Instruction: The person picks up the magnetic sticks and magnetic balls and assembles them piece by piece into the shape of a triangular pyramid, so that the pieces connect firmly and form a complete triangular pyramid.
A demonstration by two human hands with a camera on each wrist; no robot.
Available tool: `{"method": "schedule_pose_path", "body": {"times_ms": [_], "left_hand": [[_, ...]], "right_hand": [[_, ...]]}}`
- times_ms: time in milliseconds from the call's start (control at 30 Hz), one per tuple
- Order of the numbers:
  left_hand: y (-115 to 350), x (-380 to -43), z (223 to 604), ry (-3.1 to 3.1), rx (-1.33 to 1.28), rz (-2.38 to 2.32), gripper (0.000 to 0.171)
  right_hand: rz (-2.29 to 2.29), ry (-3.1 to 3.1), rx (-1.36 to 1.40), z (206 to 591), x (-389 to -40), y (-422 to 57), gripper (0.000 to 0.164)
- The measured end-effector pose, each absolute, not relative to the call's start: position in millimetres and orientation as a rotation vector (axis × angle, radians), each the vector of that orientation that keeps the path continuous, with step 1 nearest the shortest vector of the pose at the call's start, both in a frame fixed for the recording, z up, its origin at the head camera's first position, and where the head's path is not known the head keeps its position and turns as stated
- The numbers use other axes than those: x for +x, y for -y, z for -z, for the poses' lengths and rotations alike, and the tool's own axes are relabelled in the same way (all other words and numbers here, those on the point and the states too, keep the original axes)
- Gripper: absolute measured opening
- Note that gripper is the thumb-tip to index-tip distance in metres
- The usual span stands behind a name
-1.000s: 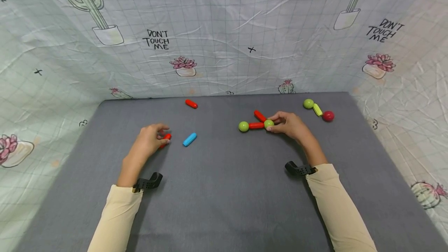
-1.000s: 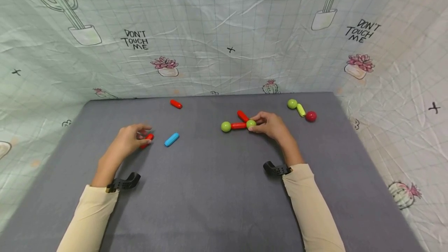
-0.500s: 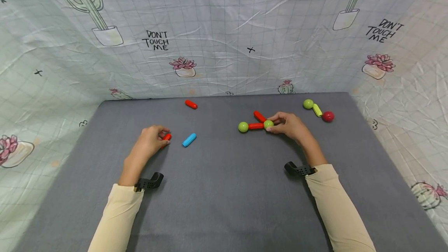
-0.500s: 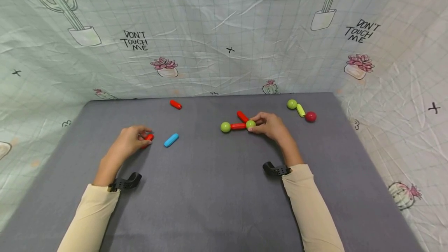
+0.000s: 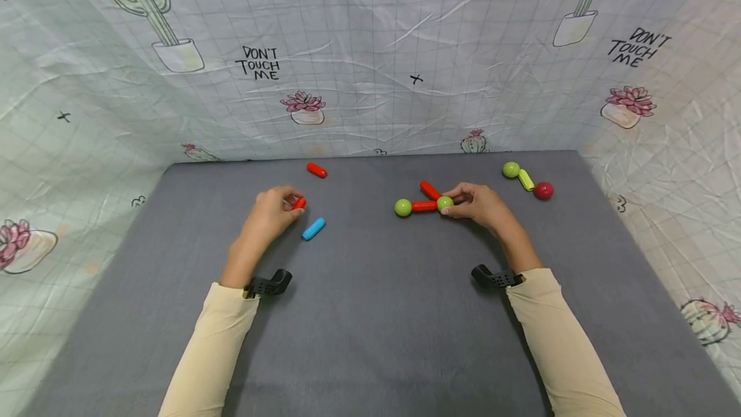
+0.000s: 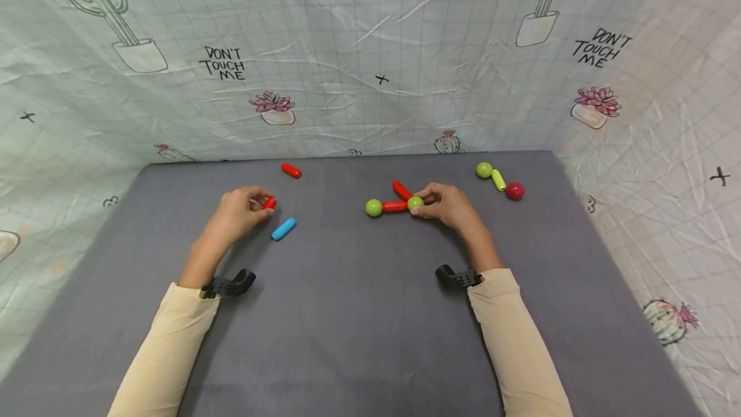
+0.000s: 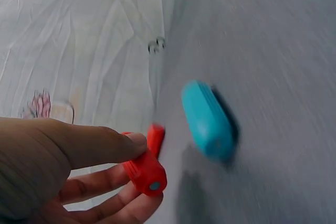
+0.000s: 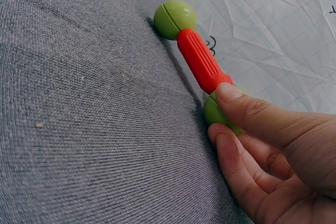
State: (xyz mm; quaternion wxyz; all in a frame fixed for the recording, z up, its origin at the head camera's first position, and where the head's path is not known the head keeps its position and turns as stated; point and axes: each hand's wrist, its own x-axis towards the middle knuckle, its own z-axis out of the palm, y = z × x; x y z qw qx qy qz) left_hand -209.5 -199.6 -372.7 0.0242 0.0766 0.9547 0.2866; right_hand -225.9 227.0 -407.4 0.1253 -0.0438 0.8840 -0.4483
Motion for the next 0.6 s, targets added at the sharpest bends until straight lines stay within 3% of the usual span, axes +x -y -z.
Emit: {"method": "schedule_pose_path", "body": {"times_ms": [600], "left_hand": [[120.3,-231.4,361.9,-2.808,0.324,-1.098,0.027]], "right_hand": [[1.302,-2.589,-0.105,408.0,-226.7,-228.0,0.038]]}}
